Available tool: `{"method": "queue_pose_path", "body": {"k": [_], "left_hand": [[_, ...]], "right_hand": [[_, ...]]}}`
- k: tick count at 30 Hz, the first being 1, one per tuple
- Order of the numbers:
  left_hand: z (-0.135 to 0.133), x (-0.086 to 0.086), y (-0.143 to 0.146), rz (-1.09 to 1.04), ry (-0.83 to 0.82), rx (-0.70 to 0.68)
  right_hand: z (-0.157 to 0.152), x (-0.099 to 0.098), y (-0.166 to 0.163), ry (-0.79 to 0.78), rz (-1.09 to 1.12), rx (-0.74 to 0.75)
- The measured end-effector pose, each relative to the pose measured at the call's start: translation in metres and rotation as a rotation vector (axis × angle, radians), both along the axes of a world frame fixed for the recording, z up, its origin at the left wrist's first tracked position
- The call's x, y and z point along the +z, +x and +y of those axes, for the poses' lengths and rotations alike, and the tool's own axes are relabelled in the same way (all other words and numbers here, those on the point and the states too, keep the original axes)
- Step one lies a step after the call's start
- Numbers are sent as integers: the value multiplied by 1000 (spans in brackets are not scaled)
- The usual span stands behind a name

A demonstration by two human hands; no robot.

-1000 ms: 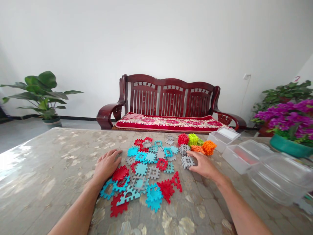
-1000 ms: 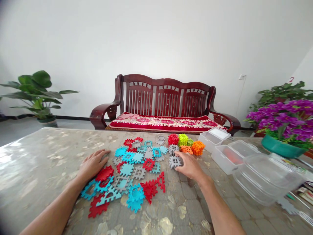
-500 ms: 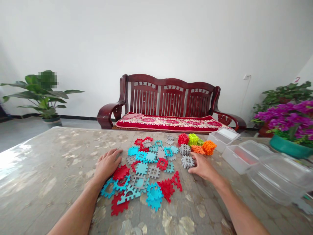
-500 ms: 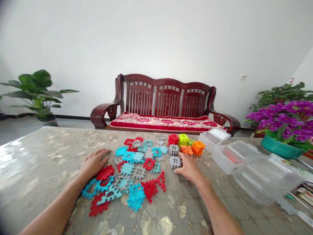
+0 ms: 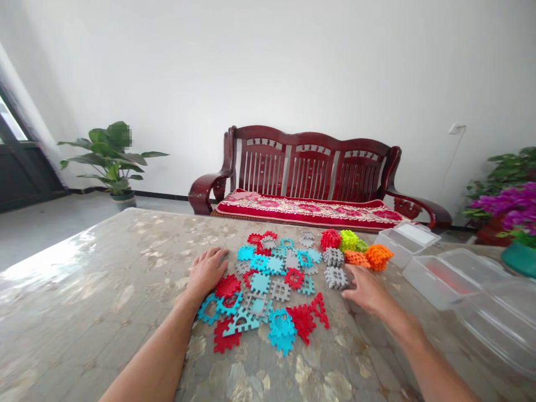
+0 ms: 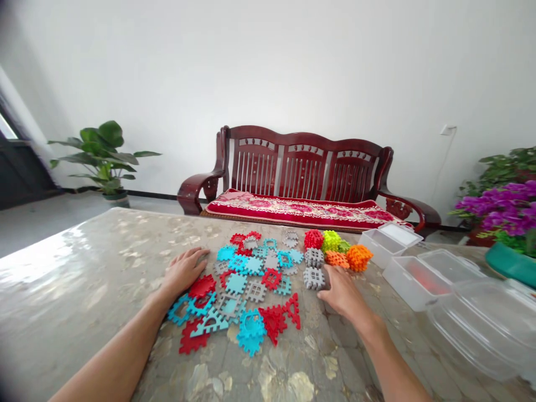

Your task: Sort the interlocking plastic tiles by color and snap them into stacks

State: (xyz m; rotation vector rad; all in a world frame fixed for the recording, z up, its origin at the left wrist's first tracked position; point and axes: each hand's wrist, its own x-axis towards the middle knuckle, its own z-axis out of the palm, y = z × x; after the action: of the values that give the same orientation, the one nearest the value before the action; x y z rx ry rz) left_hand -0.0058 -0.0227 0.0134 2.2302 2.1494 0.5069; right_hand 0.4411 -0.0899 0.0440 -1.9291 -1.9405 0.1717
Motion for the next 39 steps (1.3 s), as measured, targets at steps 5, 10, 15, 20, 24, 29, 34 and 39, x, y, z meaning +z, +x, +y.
{"method": "queue_pose_path", "body": {"k": [5,10,15,20,24,29,34,39], "left_hand": [[-2,2,2,6,-5,3],[-6,6,4,-8,0,11],[-7,7,5,-23,0,4],[-6,6,6,-33,8,6],[-6,5,5,-38,9,3],[-6,5,4,-53,9,2],[-6,5,4,-42,9,-1],[-2,1,1,-32,18,-7]], "right_hand": [[-16,27,-47,-19,88,194],[-22,28,-123,-48,134,486],[-26,30,-170,-75,38,601],[-34,35,-196,-93,-145,639],[-33,31,-203,-94,-202,590],[-29,25,-198,-91,-126,561],[-19,33,-156,-37,87,488],[-2,30,-66,5,244,254]]}}
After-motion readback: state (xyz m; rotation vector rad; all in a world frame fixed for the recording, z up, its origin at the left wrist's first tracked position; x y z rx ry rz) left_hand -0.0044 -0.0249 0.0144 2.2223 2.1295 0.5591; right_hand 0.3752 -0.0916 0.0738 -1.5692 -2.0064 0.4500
